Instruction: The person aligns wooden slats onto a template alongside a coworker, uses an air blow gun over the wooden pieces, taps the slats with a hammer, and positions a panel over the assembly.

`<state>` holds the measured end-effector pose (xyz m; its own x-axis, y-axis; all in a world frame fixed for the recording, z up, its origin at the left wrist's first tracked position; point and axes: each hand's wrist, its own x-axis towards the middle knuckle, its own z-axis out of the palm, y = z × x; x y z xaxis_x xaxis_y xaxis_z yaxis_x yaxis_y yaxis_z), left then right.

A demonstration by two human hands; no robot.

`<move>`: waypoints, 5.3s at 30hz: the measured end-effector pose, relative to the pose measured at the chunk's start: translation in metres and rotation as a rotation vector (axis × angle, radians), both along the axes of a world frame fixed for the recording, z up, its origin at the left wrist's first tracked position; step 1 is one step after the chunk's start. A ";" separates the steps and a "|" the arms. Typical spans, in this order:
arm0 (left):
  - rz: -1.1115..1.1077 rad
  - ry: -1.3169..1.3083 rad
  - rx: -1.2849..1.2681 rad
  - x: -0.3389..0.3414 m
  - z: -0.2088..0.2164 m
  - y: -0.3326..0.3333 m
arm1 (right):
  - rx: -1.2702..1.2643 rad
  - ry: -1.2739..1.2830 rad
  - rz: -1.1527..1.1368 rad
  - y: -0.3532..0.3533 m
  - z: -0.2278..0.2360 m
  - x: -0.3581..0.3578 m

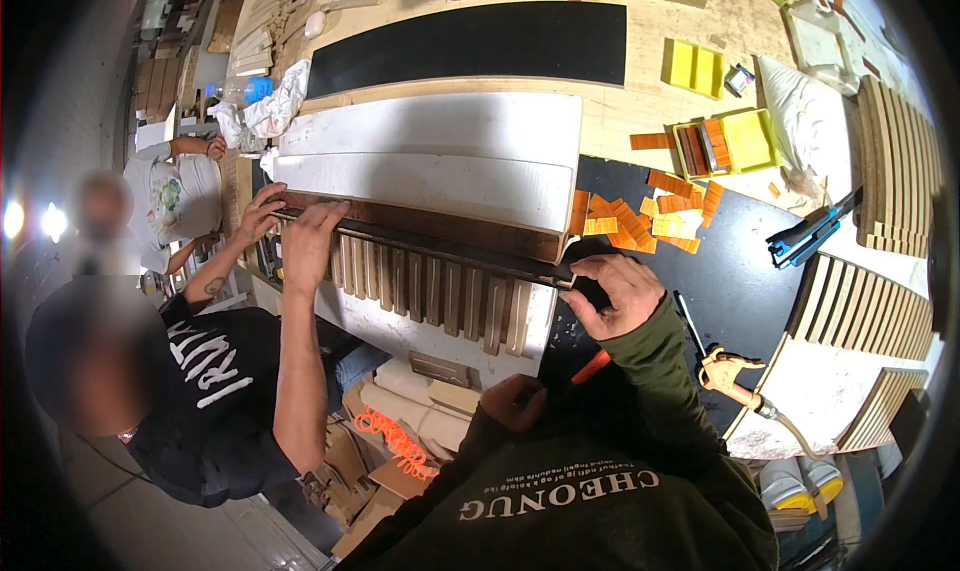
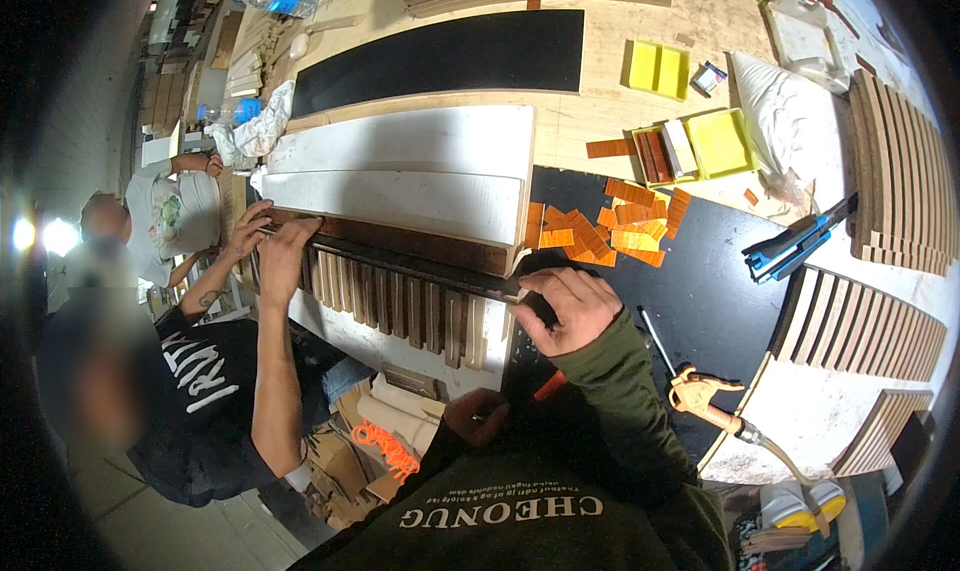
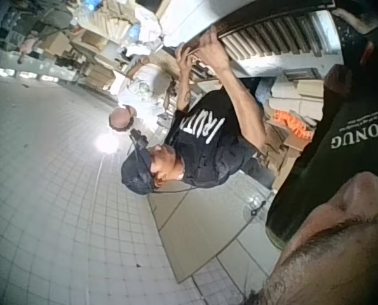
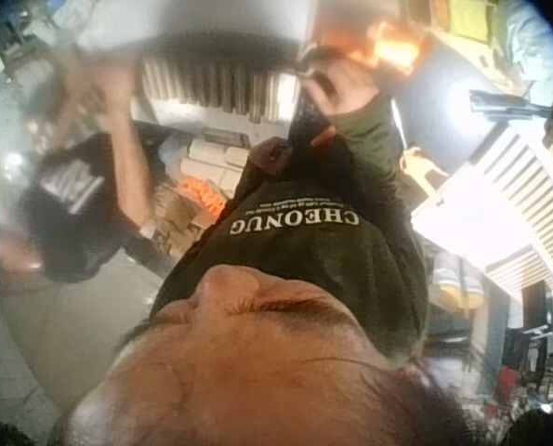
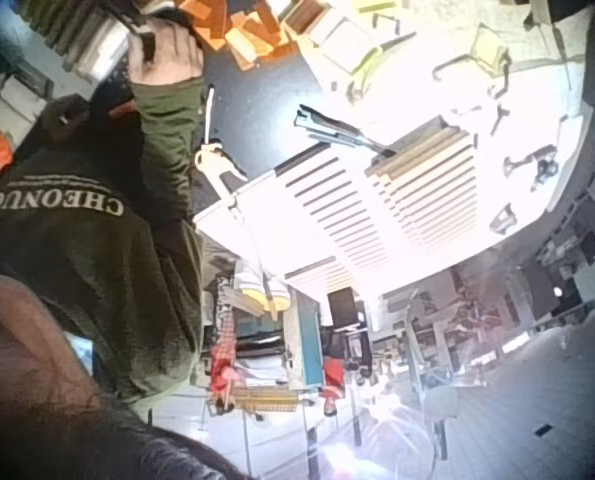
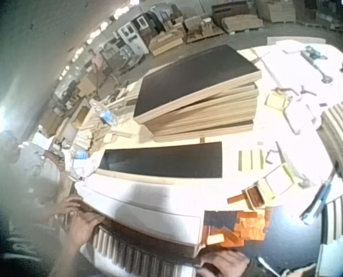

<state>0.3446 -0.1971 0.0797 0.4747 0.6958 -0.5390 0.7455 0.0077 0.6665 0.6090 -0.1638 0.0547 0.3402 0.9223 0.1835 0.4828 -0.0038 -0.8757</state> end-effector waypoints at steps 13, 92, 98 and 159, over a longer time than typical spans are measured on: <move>0.014 -0.046 0.027 -0.008 -0.008 -0.006 | 0.054 -0.001 -0.018 -0.002 0.001 -0.004; -0.035 -0.482 0.253 -0.023 -0.046 -0.021 | -0.120 -0.256 -0.106 0.003 0.000 -0.035; -0.023 -0.453 0.317 -0.022 -0.047 -0.023 | -0.151 -0.201 -0.089 0.005 0.005 -0.034; 1.865 -0.744 0.442 -0.221 -0.097 -0.339 | 0.077 -0.357 1.644 -0.172 0.021 -0.356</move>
<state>0.1231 -0.5362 -0.0169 -0.8084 0.4978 -0.3141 -0.3271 0.0638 0.9428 0.2533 -0.3355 0.0755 -0.9717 0.2175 0.0922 0.0910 0.7048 -0.7036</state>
